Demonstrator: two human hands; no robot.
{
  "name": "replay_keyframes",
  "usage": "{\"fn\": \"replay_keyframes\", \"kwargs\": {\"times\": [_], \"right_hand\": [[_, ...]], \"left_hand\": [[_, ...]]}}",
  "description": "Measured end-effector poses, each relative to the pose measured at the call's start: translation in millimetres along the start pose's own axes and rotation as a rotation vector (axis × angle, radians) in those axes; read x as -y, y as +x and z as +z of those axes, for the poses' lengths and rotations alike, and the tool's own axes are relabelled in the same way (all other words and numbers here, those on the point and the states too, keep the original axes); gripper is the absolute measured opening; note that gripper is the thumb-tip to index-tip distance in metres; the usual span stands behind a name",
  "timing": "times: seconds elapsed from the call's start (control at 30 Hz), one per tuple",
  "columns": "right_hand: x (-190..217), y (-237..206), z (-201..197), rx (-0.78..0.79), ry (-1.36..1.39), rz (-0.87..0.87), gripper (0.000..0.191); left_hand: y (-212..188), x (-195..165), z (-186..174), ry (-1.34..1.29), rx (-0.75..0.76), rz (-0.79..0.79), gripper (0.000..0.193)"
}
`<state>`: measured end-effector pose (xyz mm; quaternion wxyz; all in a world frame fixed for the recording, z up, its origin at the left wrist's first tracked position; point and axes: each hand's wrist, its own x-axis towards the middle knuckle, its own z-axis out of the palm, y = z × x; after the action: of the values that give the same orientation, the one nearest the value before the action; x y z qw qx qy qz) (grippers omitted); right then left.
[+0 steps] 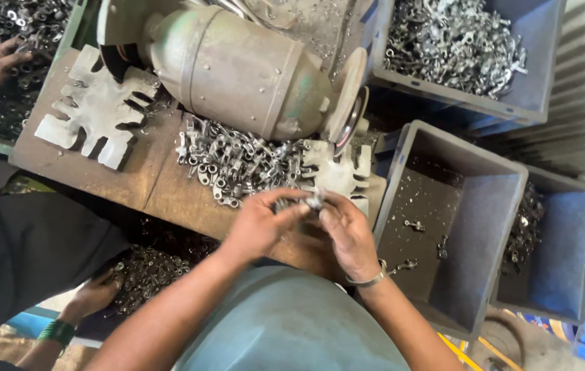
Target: The person repeatedly picks small metal parts from a pile on the table and presses them against a rotating grinding wheel to smooth edges. Finished parts are placed into a bin to the right. The process is continuous and repetitive throughout the clip.
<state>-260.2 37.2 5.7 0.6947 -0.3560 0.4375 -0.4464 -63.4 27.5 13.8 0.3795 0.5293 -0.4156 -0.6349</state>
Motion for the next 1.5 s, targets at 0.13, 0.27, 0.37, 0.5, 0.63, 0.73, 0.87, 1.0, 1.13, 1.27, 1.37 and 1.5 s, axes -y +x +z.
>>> {"fn": "replay_keyframes", "kwargs": {"times": [0.13, 0.27, 0.37, 0.5, 0.63, 0.73, 0.87, 1.0, 1.13, 1.27, 1.37, 1.5], "right_hand": [[-7.4, 3.8, -10.9, -0.109, -0.13, -0.056, 0.032], [2.5, 15.5, -19.3, -0.414, -0.893, -0.22, 0.029], [16.8, 30.3, -23.7, -0.296, -1.461, -0.533, 0.03], [25.1, 46.4, -24.5, -0.294, -1.34, -0.66, 0.038], [18.2, 56.3, -21.9, -0.36, -1.343, -0.641, 0.032], [14.0, 62.0, -21.4, -0.395, -1.38, -0.665, 0.029], [16.3, 67.9, -24.7, -0.396, -1.404, -0.787, 0.028], [18.6, 74.0, -27.7, -0.399, -1.438, -0.794, 0.033], [19.8, 77.9, -26.7, -0.36, -1.429, -0.763, 0.032], [24.5, 66.8, -24.0, -0.378, -1.406, -0.751, 0.034], [32.8, 45.3, -19.1, -0.218, -1.42, -0.902, 0.033], [42.4, 17.2, -12.0, 0.002, -1.459, -1.141, 0.03]], "left_hand": [[-4.9, 16.8, 24.0, -0.11, 0.018, 0.15, 0.025], [1.8, 22.8, 22.5, 0.25, -0.143, 0.117, 0.037], [3.2, 24.1, 19.0, 0.24, -0.114, 0.139, 0.032], [-4.5, 27.3, 20.0, 0.356, -0.059, -0.003, 0.031], [-10.7, 30.6, 18.9, 0.386, -0.023, 0.008, 0.029], [-10.4, 30.7, 17.2, 0.392, -0.012, 0.029, 0.029], [-10.1, 31.7, 16.7, 0.395, 0.024, -0.067, 0.029], [-12.7, 40.3, 12.2, 0.201, 0.018, 0.011, 0.023], [-15.2, 53.9, 8.1, -0.256, 0.092, -0.252, 0.013], [-15.7, 57.4, 9.5, -0.424, 0.141, -0.206, 0.012], [-15.8, 48.9, 11.1, -0.215, 0.06, -0.218, 0.014], [-9.1, 31.2, 13.5, -0.232, -0.032, -0.231, 0.025]]}}
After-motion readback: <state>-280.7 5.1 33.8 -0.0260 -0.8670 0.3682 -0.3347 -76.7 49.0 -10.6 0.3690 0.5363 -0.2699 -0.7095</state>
